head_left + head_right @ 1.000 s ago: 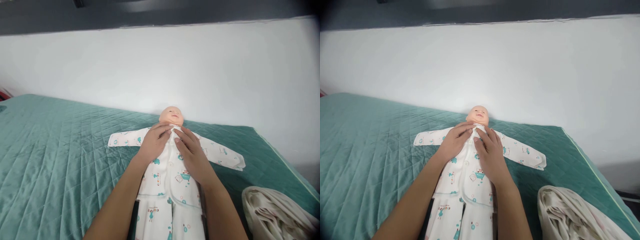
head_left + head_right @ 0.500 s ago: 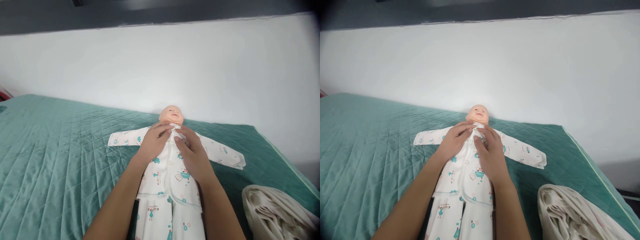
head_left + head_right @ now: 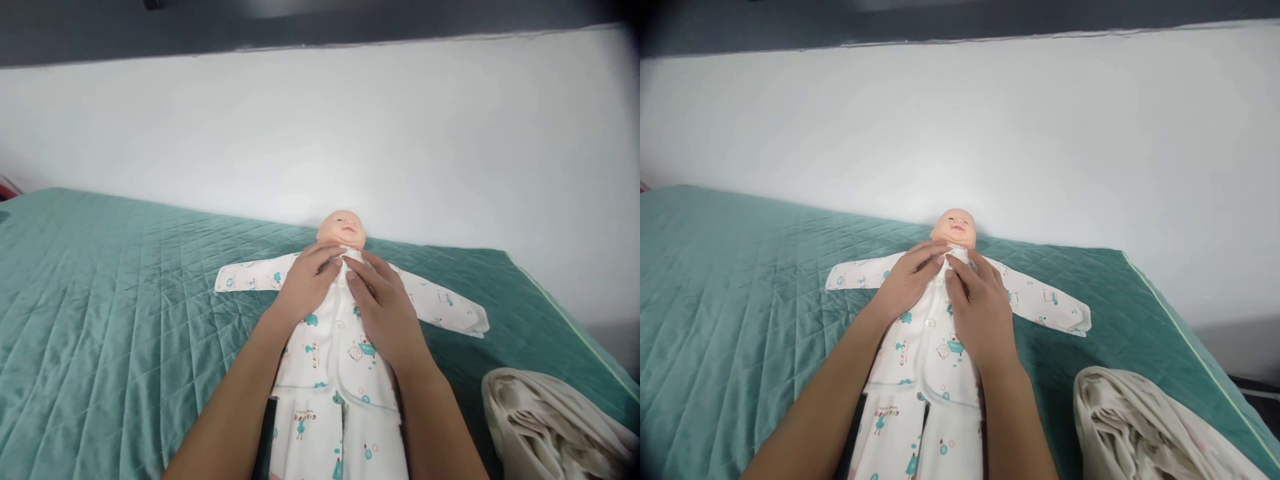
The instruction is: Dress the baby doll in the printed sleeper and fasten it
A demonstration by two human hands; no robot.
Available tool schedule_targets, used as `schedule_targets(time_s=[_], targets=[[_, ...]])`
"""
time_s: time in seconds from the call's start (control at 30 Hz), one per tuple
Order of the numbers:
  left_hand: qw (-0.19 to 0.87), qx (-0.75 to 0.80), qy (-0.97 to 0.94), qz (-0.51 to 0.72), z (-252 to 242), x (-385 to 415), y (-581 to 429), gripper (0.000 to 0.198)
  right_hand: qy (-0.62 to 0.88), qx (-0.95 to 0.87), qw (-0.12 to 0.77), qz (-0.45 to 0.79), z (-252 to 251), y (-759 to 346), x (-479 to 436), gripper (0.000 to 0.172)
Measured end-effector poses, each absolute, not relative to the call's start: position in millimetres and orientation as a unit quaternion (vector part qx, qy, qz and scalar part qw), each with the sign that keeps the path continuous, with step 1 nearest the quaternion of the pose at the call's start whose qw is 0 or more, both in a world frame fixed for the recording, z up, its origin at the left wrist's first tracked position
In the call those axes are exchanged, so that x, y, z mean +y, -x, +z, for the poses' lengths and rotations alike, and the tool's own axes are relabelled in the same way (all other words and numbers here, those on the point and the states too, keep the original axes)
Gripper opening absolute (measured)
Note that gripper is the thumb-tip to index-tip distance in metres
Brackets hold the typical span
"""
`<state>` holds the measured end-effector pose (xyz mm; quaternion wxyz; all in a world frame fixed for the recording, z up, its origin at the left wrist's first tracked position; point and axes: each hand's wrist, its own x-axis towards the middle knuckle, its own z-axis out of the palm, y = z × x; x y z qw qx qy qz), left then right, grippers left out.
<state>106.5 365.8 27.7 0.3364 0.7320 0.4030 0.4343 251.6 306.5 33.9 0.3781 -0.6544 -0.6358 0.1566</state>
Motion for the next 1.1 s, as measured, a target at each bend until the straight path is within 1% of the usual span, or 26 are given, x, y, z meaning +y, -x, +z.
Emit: schedule_targets(time_s=[0.13, 0.3, 0.5, 0.7, 1.1], targets=[[0.336, 0.402, -0.735, 0.430, 28.5, 365.4, -105.9, 0.031, 0.675, -0.632, 0.352, 0.144, 35.0, -249.7, 305.1, 0.041], [0.345, 0.412, -0.728, 0.425, 29.0, 364.3, -106.0, 0.031, 0.674, -0.640, 0.343, 0.136, 35.3, -248.9, 304.2, 0.043], [0.343, 0.410, -0.730, 0.426, 29.0, 363.4, -105.7, 0.032, 0.658, -0.649, 0.343, 0.167, 29.9, -252.4, 306.9, 0.048], [0.334, 0.396, -0.744, 0.422, 29.2, 364.1, -104.8, 0.035, 0.594, -0.689, 0.364, 0.199, 21.4, -261.1, 313.5, 0.047], [0.339, 0.381, -0.748, 0.424, 31.3, 362.2, -104.3, 0.037, 0.613, -0.644, 0.398, 0.227, 31.0, -255.7, 310.1, 0.043]])
